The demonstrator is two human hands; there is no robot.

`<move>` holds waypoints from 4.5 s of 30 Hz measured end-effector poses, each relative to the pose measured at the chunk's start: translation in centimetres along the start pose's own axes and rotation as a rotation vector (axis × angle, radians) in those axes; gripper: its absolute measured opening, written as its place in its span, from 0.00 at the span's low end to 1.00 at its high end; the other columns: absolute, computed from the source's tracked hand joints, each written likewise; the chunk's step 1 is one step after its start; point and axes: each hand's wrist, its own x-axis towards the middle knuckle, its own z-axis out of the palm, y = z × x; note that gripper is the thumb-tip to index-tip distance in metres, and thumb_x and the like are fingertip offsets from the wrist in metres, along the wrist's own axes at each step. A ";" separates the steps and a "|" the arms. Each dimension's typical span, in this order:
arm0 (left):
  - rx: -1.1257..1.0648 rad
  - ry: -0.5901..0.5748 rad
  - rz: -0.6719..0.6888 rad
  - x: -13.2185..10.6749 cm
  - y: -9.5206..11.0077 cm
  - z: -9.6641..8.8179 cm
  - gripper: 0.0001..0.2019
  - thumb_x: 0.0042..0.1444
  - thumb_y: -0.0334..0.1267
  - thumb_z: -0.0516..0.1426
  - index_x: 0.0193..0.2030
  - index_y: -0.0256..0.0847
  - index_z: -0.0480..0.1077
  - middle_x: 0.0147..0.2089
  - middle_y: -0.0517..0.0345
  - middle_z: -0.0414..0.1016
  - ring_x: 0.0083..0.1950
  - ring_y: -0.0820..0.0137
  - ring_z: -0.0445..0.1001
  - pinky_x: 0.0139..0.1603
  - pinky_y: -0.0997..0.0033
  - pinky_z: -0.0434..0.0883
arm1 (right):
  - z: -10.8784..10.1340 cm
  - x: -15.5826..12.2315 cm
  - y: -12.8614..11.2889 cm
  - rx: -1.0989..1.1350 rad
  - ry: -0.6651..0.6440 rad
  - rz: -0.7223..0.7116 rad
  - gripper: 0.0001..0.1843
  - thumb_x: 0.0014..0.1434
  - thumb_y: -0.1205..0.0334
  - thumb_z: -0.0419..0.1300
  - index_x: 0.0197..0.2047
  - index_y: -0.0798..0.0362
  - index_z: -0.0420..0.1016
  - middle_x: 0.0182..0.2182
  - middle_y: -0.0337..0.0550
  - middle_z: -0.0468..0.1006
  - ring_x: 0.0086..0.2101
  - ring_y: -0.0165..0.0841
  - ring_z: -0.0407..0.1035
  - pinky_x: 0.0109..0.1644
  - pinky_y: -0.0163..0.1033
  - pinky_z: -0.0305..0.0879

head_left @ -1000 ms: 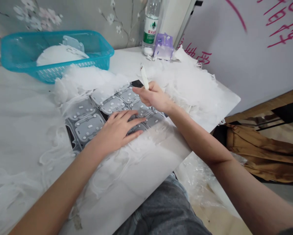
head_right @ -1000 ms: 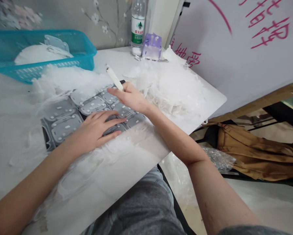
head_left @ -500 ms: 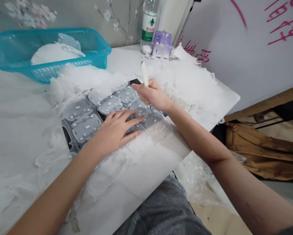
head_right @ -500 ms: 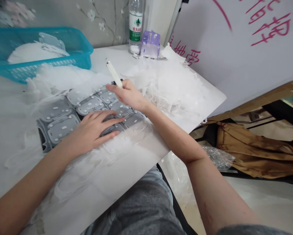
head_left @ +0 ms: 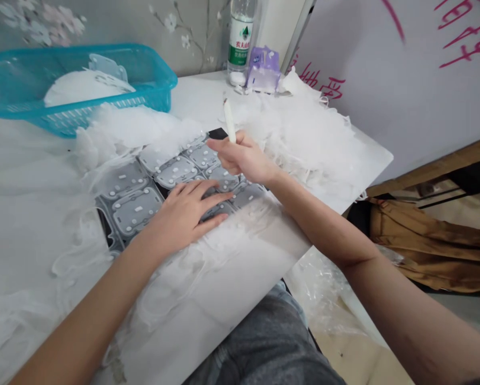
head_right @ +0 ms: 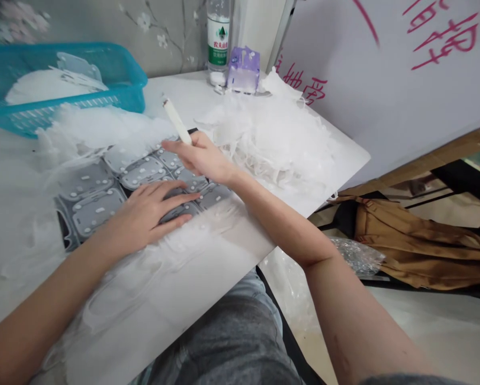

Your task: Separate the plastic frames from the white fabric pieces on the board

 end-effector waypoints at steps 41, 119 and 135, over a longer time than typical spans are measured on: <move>0.036 0.008 -0.013 0.0 -0.1 0.1 0.24 0.66 0.54 0.44 0.62 0.53 0.66 0.64 0.50 0.63 0.63 0.55 0.63 0.62 0.49 0.59 | 1.5 -0.1 0.9 0.154 0.194 0.023 0.30 0.59 0.49 0.57 0.19 0.48 0.41 0.15 0.29 0.42 0.18 0.24 0.36 0.18 0.34 0.39; 0.103 -0.111 0.002 -1.0 0.9 -0.2 0.27 0.64 0.60 0.43 0.66 0.57 0.60 0.72 0.50 0.53 0.70 0.51 0.54 0.66 0.46 0.53 | 2.8 -1.4 -0.9 0.131 -0.027 0.083 0.30 0.56 0.53 0.63 0.15 0.51 0.48 0.14 0.29 0.45 0.14 0.20 0.49 0.17 0.28 0.57; 0.069 -0.050 0.043 -1.0 0.8 -0.1 0.28 0.64 0.58 0.45 0.66 0.51 0.62 0.68 0.48 0.59 0.68 0.52 0.56 0.65 0.48 0.54 | 3.1 -1.6 -0.9 0.050 -0.008 0.094 0.30 0.58 0.53 0.61 0.15 0.51 0.48 0.13 0.30 0.47 0.16 0.21 0.52 0.19 0.27 0.56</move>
